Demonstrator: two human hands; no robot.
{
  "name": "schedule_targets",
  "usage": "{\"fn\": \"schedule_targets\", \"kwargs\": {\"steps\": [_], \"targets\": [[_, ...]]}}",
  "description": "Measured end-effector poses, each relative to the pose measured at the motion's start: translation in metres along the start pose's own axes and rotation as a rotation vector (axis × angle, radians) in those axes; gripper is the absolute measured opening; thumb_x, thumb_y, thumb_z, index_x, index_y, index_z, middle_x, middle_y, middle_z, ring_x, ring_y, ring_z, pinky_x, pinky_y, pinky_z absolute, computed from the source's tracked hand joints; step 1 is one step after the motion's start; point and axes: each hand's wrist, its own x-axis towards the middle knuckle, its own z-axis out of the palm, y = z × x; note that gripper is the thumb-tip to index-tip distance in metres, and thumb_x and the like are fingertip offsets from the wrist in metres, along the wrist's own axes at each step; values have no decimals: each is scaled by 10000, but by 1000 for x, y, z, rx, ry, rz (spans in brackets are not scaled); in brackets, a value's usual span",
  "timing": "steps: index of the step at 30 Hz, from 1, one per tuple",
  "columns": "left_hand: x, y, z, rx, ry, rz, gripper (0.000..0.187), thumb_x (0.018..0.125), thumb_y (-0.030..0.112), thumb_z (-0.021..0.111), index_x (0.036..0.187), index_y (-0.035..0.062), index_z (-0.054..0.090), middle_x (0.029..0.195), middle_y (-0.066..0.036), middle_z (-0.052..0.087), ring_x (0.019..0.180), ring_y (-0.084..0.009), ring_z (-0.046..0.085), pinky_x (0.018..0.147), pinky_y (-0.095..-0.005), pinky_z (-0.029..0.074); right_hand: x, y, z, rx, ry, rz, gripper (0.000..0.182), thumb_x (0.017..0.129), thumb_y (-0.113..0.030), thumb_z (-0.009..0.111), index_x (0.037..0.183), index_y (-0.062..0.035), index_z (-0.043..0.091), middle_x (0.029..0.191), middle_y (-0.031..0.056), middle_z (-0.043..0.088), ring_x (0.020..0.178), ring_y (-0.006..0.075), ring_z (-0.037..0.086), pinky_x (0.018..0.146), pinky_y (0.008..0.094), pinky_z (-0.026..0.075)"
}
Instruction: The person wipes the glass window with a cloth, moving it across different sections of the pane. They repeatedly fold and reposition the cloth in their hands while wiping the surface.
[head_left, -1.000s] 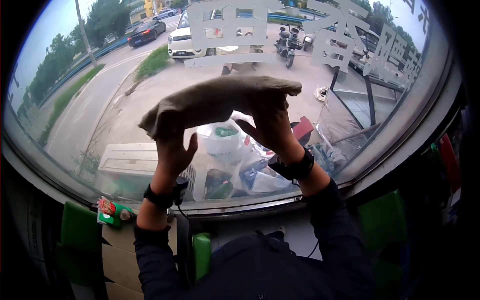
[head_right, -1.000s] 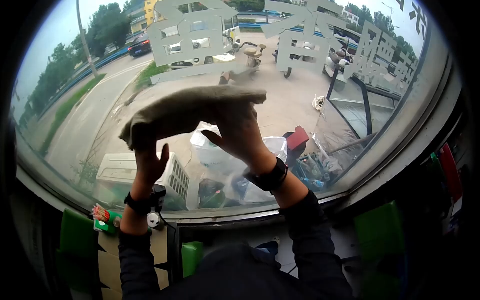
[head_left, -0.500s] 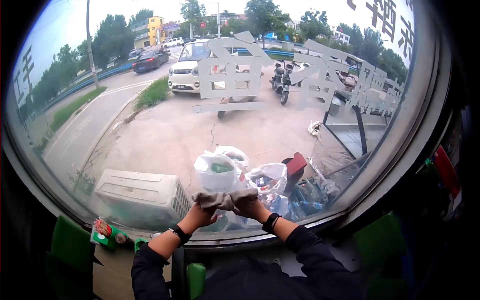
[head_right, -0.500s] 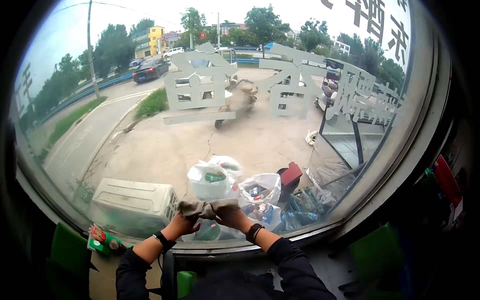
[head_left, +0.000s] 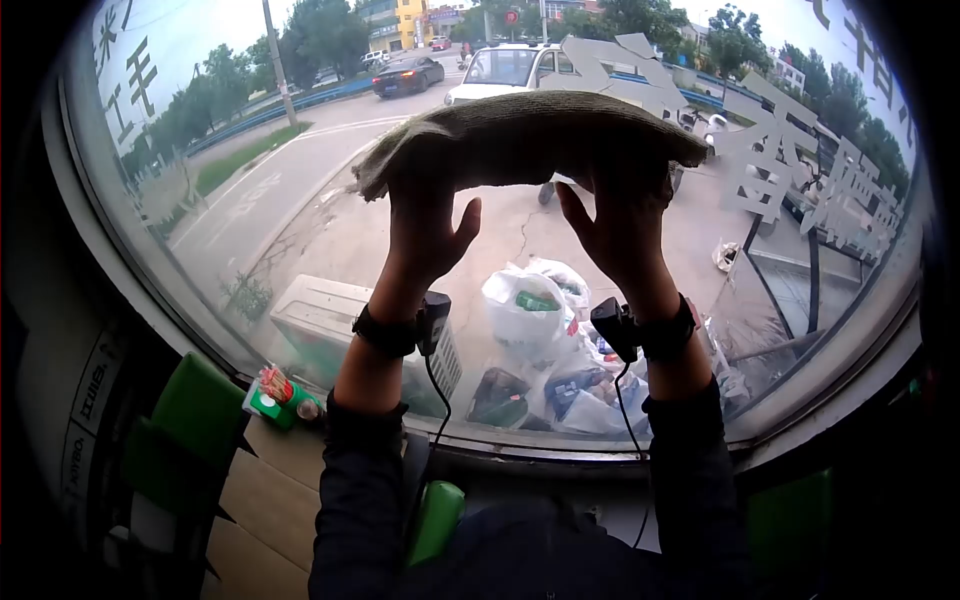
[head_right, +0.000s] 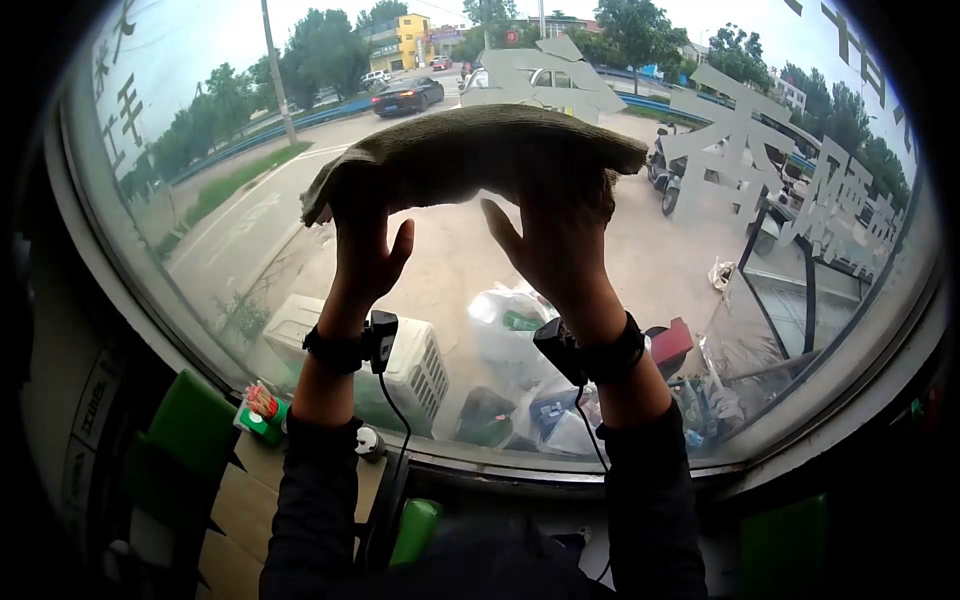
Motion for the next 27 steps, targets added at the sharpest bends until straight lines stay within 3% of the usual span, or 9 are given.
{"fn": "schedule_targets", "kwargs": {"steps": [2,4,7,12,15,19,23,25,27], "targets": [[-13,9,7,-4,93,24,310,695,158,580,986,60,538,951,-124,533,910,-313,481,795,-400,355,-11,-9,3,-19,-71,-16,362,662,-220,690,989,-139,558,1019,83,522,969,288,477,818,433,349],[-54,15,25,-67,-29,-51,406,690,184,554,1059,24,498,984,-168,481,956,-349,425,866,-448,286,-56,-17,18,78,-134,-59,412,621,-245,712,980,-120,553,1010,90,516,968,297,477,818,446,361],[-126,31,42,-263,-549,-38,424,586,173,595,980,39,517,1033,-163,461,966,-349,439,819,-441,351,-167,-31,38,303,-557,-71,521,666,-239,674,1124,-93,476,1127,115,506,1090,279,458,963,430,317],[-280,29,49,-138,-871,171,523,722,277,553,1204,107,440,1152,-119,504,1092,-284,459,932,-418,346,-321,-28,52,327,-835,-170,334,759,-292,573,1037,-108,563,1100,71,541,1051,225,497,920,366,371],[-321,28,53,-15,-847,48,480,730,291,541,1162,90,485,1136,-116,515,1092,-274,461,938,-414,340,-330,-31,55,321,-748,-119,279,741,-218,582,998,-110,579,997,44,596,970,190,554,866,315,420],[-281,25,49,70,-748,-252,442,729,312,538,1090,58,513,1051,-140,527,1046,-311,459,893,-465,351,-244,-40,47,333,-547,16,204,733,-232,603,911,-134,623,930,23,615,941,181,566,856,310,426],[-182,4,28,207,-224,-131,523,719,212,570,1163,-13,410,1079,-230,450,1016,-373,425,860,-478,317,-106,-41,35,351,-209,64,228,688,-228,663,890,-138,607,835,35,590,835,234,554,773,374,418],[-139,-4,13,140,-169,-164,501,722,125,574,1165,-23,396,1102,-233,430,1036,-395,397,866,-470,310,-70,-42,33,351,-148,35,254,681,-212,671,905,-122,591,852,61,570,825,263,537,749,386,405],[-125,-2,9,83,-151,-195,490,741,158,556,1165,-25,393,1126,-241,417,1070,-399,379,911,-472,286,-70,-48,32,361,-203,85,263,680,-213,673,909,-118,586,866,68,565,830,266,535,736,385,405]]}}
